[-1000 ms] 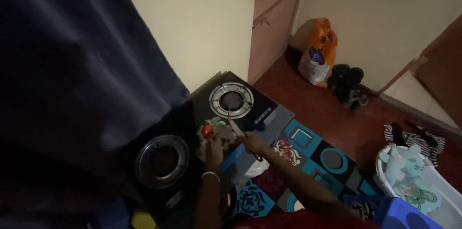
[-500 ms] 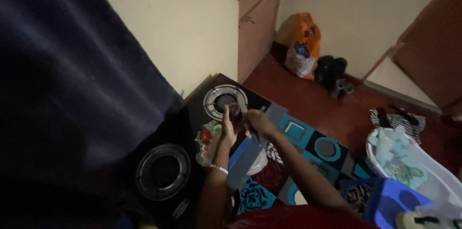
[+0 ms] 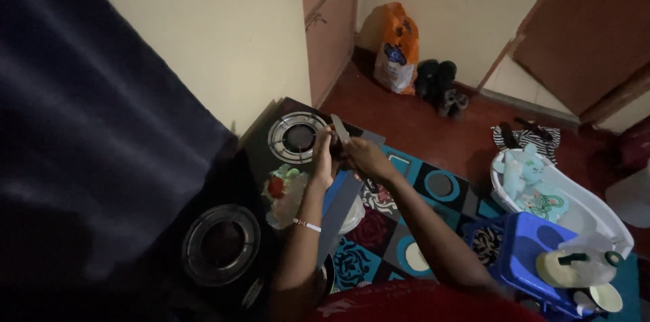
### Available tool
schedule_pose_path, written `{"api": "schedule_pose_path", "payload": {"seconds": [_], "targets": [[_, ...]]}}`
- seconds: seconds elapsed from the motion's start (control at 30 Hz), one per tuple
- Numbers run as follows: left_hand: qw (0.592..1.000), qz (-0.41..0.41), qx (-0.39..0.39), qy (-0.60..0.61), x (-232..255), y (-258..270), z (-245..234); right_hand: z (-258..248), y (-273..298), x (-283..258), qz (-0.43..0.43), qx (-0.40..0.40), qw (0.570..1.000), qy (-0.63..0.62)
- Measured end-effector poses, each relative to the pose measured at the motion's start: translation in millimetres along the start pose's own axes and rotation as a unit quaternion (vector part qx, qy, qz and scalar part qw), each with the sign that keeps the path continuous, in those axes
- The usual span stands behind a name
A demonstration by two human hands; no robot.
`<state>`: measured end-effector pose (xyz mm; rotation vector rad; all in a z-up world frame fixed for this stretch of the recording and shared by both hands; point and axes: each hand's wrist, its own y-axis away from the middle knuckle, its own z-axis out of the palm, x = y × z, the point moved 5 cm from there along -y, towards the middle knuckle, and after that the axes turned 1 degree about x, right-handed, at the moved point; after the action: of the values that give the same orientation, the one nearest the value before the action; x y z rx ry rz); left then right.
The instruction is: The recorder peels and prepares a red onion using a knife while sitting on the floor.
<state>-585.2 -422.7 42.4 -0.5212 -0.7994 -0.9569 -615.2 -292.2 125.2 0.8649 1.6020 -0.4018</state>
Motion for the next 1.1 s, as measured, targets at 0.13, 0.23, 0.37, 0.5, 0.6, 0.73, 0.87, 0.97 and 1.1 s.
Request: {"api": "schedule_pose_path", "payload": {"seconds": [0.13, 0.23, 0.37, 0.5, 0.6, 0.73, 0.87, 0.97, 1.1], "targets": [[0.997, 0.044, -0.014, -0.063, -4.6, -4.2, -3.3, -0.1, -39.3, 62.0, -0.038, 0.013, 0.999, -0.01], [0.998, 0.022, -0.002, -0.052, 2.2, -4.7, 1.3, 6.1, -75.6, 99.8, -0.452, 0.113, 0.777, 0.424], [0.993, 0.058, 0.014, -0.098, -25.9, -24.0, -30.6, 16.6, -49.1, 59.7, -0.354, 0.045, 0.825, 0.438], [0.996, 0.027, 0.016, -0.089, 0.7, -1.1, -4.2, 11.5, -17.4, 14.1, -0.05, -0.007, 0.988, 0.146], [0.992, 0.087, -0.007, -0.095, -14.3, -9.6, -14.4, 11.6, -43.3, 48.9, -0.069, 0.011, 0.997, -0.03], [0.994, 0.083, 0.014, -0.067, -32.7, -20.3, -21.9, 17.9, -68.4, 78.8, -0.322, -0.006, 0.772, 0.548], [0.992, 0.081, 0.028, -0.094, -20.7, -15.9, -8.3, 5.1, -42.2, 32.8, -0.125, 0.002, 0.947, 0.297], [0.989, 0.083, 0.031, -0.115, -14.4, -16.3, -3.1, 5.4, -52.0, 44.4, -0.133, 0.023, 0.935, 0.327], [0.99, 0.076, 0.022, -0.12, -23.0, -30.1, -8.0, 1.6, -58.0, 51.4, -0.086, 0.096, 0.979, 0.155]]}}
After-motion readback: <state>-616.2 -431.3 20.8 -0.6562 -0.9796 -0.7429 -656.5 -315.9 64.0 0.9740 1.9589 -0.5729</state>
